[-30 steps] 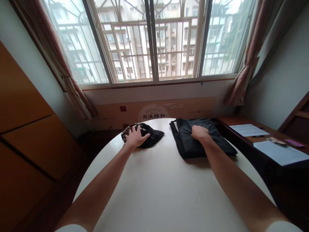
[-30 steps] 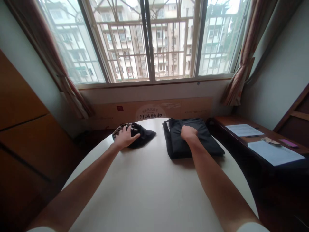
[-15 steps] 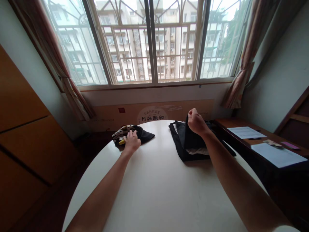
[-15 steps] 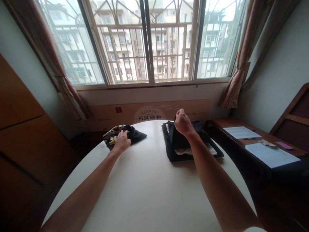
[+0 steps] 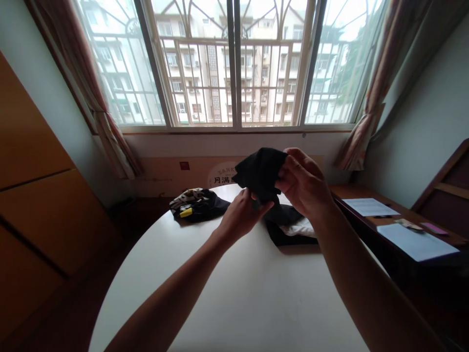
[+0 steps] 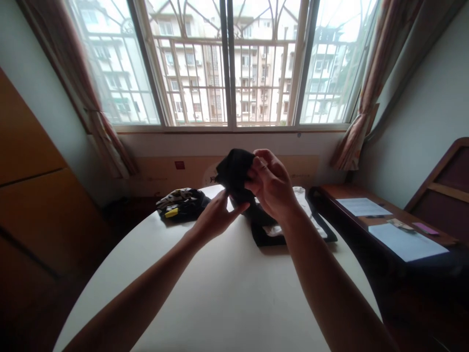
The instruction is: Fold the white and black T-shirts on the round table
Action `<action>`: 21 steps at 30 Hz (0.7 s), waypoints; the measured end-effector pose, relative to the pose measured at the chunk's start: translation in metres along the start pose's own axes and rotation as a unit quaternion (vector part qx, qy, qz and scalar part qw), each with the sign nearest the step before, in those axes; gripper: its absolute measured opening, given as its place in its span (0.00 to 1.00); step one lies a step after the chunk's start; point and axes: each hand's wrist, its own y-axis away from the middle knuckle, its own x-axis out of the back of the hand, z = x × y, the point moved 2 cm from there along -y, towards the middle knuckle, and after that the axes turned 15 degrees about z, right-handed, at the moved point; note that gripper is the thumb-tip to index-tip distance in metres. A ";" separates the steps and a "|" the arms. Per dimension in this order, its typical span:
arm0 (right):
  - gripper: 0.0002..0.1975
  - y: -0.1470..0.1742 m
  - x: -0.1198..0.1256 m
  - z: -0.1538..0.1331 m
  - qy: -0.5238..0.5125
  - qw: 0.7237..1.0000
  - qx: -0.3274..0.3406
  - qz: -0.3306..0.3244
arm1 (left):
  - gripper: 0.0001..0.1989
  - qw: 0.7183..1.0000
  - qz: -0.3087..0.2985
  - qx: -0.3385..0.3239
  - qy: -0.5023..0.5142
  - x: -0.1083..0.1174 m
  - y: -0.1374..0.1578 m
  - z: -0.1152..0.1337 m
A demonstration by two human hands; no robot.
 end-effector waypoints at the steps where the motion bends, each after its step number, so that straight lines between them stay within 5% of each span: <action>1: 0.18 0.001 -0.001 -0.001 0.003 1.000 0.002 -0.003 | 0.15 1.000 -0.011 -0.019 -0.007 0.004 -0.003 0.000; 3: 0.17 0.000 0.002 0.002 0.036 0.999 0.019 0.009 | 0.11 0.996 -0.054 -0.051 -0.049 0.013 -0.009 -0.003; 7: 0.13 -0.016 0.022 0.016 0.154 0.981 0.068 0.098 | 0.20 0.979 -0.109 -0.036 -0.166 0.045 -0.024 -0.013; 11: 0.12 -0.031 0.041 0.029 0.318 0.936 0.095 0.118 | 0.21 0.967 -0.018 0.002 -0.255 0.085 -0.036 -0.015; 14: 0.14 -0.031 0.046 0.039 0.425 0.899 0.083 0.063 | 0.23 0.962 0.043 0.010 -0.270 0.107 -0.041 -0.014; 17: 0.19 -0.024 0.048 0.051 0.473 0.878 0.025 -0.062 | 0.21 0.962 0.075 0.032 -0.259 0.122 -0.045 -0.023; 21: 0.25 -0.021 0.062 0.064 0.583 0.783 -0.101 -0.194 | 0.16 0.964 0.158 0.099 -0.187 0.136 -0.052 -0.049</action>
